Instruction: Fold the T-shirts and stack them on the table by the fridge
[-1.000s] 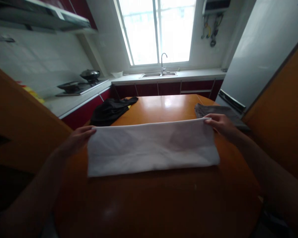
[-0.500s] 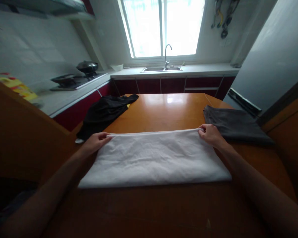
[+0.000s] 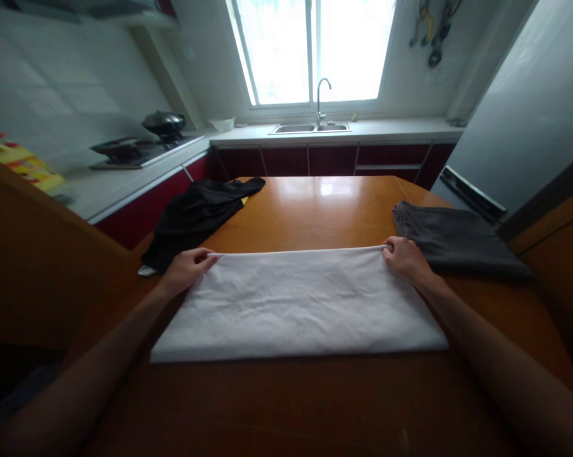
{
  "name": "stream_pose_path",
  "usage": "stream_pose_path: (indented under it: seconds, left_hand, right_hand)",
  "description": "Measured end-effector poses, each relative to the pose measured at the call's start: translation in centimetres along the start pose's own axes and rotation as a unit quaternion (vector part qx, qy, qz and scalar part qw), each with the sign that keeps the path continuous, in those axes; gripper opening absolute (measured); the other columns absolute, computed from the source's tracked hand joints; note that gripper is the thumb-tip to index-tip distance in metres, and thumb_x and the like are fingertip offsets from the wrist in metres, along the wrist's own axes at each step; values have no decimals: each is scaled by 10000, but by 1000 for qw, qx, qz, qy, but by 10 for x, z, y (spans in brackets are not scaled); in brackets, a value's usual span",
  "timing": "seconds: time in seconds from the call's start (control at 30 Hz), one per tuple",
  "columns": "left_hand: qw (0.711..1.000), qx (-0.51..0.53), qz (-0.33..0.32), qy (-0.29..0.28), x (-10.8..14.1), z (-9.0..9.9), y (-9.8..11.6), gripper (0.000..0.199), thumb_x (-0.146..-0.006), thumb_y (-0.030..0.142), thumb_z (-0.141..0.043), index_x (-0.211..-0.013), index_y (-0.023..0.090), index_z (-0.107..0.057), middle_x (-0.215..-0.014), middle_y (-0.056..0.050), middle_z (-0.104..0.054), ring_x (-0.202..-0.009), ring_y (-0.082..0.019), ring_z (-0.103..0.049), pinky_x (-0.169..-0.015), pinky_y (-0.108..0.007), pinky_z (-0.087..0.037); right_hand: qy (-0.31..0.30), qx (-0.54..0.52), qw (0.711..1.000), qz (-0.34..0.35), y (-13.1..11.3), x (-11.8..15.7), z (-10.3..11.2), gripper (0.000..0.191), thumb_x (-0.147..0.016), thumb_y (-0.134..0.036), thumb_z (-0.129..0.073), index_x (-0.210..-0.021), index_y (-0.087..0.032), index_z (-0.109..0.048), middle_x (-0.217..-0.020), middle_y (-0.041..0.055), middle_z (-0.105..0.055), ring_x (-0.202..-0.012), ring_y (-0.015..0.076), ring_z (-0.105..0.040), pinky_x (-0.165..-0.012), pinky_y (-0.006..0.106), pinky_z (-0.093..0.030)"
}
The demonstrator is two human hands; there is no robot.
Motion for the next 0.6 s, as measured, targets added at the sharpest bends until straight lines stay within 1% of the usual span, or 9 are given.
stream_pose_path:
  seconds: [0.13,0.23,0.3,0.4,0.47,0.5,0.53,0.6]
  left_hand:
    - [1000,-17,7,17,4,0,8,448,-808,568,-578,-928,170,-744,-869,-71,-754,-787,-232,-682,-682,-267,-459]
    - [997,-65,-1,36,6,-3,12,390,-842,498,-562,-951,166,-735,-880,-89,-742,-807,-241,-680,-728,-282,-478]
    - [992,-108,-22,53,7,-3,14,407,-884,463,-525,-1042,143,-721,-974,-126,-729,-880,-256,-679,-803,-304,-491]
    - [981,-165,-48,86,11,5,23,509,-942,447,-463,-1249,84,-644,-1202,-196,-667,-1083,-306,-643,-966,-381,-472]
    - [976,-185,-75,86,17,4,42,549,-972,442,-427,-1349,71,-574,-1343,-210,-604,-1229,-324,-578,-1063,-430,-426]
    - [975,-187,-98,74,22,-2,58,555,-986,438,-407,-1384,77,-543,-1402,-203,-572,-1293,-318,-539,-1100,-440,-401]
    - [973,-184,-128,52,27,-13,77,557,-999,436,-389,-1415,87,-514,-1453,-190,-539,-1345,-302,-501,-1129,-437,-381]
    - [965,-175,-196,-7,39,-46,121,563,-1023,441,-350,-1460,107,-470,-1519,-161,-488,-1416,-264,-437,-1172,-417,-342]
  right_hand:
    - [23,-5,1000,-15,-5,5,6,227,-851,-283,-549,-944,-184,-732,-904,109,-762,-833,255,-701,-733,311,-488]
    - [5,47,999,-28,-6,8,1,253,-887,-330,-530,-966,-185,-721,-938,131,-748,-847,282,-694,-728,344,-487]
    - [-2,84,996,-20,-7,10,1,289,-914,-344,-505,-1009,-166,-711,-1002,159,-729,-887,299,-685,-746,367,-493]
    - [27,108,994,18,-15,14,14,363,-945,-351,-468,-1131,-124,-682,-1111,207,-684,-1010,335,-649,-828,416,-507]
    - [49,93,993,47,-32,20,24,427,-963,-367,-438,-1214,-97,-653,-1191,230,-656,-1102,361,-612,-906,463,-500]
    - [54,77,993,64,-44,24,26,459,-970,-375,-423,-1256,-85,-634,-1244,235,-639,-1155,365,-590,-957,478,-486]
    - [51,57,994,84,-60,28,24,487,-978,-379,-406,-1301,-77,-610,-1306,234,-615,-1213,358,-564,-1013,481,-464]
    - [21,20,991,131,-99,38,9,540,-988,-385,-379,-1399,-74,-541,-1435,216,-544,-1341,321,-486,-1121,452,-392]
Point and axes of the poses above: each hand's wrist, its own x-axis away from the middle knuckle, its own z-axis out of the back of the hand, y = z × x, the point moved 9 cm from there along -x, towards the middle knuckle
